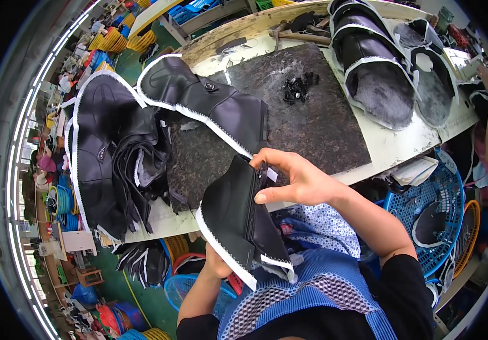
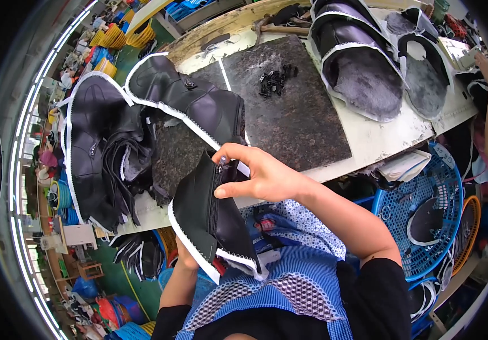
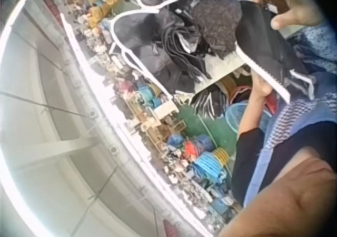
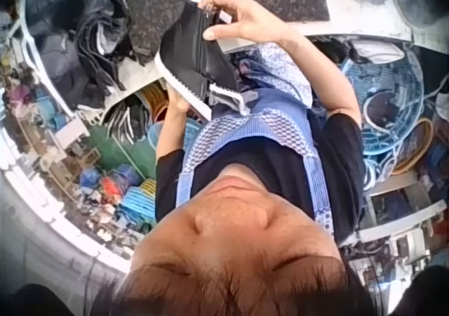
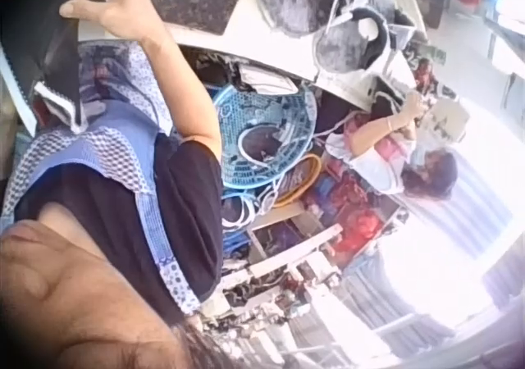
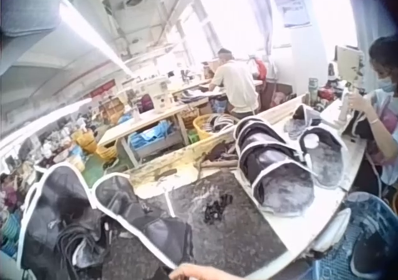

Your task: The recorder is assembling shoe components, specifically attaching a black lining and adhesive pieces to a shoe upper at a factory workstation.

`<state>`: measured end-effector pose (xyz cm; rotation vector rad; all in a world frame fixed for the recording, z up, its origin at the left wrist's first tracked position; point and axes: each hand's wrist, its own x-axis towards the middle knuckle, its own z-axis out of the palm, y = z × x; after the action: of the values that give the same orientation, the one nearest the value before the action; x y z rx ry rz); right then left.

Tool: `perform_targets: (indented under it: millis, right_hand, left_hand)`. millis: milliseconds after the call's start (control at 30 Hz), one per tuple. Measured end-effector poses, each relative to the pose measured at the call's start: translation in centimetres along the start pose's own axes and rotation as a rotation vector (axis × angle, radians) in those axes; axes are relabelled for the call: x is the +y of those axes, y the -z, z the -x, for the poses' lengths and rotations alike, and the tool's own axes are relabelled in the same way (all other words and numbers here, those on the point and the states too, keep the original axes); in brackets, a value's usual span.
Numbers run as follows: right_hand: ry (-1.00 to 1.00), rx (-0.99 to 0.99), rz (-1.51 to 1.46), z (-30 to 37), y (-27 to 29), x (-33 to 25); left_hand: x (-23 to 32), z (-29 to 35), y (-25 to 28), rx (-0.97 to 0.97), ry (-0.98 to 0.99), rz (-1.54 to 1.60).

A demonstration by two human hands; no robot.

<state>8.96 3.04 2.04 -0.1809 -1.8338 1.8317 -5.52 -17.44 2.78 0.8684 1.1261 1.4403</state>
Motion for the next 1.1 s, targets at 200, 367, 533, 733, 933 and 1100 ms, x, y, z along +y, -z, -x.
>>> perform_targets:
  millis: [200, 367, 533, 733, 933, 1100]
  right_hand:
    - [-0.15, -0.021, 0.186, -1.1, -0.8, -2.2]
    - [-0.096, -0.021, 0.221, -1.7, 0.9, -2.7]
    - [-0.059, 0.093, 0.102, -0.9, 0.3, -1.0]
    - [-0.093, 0.381, -0.178, -0.4, -1.5, 0.6]
    - [-0.098, 0.198, -0.086, 0.5, -2.2, -0.5]
    - [-0.101, 0.188, 0.122, 0.0, -2.2, -2.3]
  left_hand:
    - [0.6, -0.7, 0.0, -0.102, -0.094, -0.148]
    - [1.5, -2.2, -0.8, -0.197, 0.03, 0.035]
    - [1.7, -1.5, -1.0, -0.16, -0.004, -0.046]
    - [-0.9, 0.3, 0.3, -0.012, -0.123, -0.336]
    - [-2.2, 1.1, 0.7, 0.1, -0.077, -0.28]
    - [-0.3, -0.2, -2.1, 0.108, -0.041, 0.075]
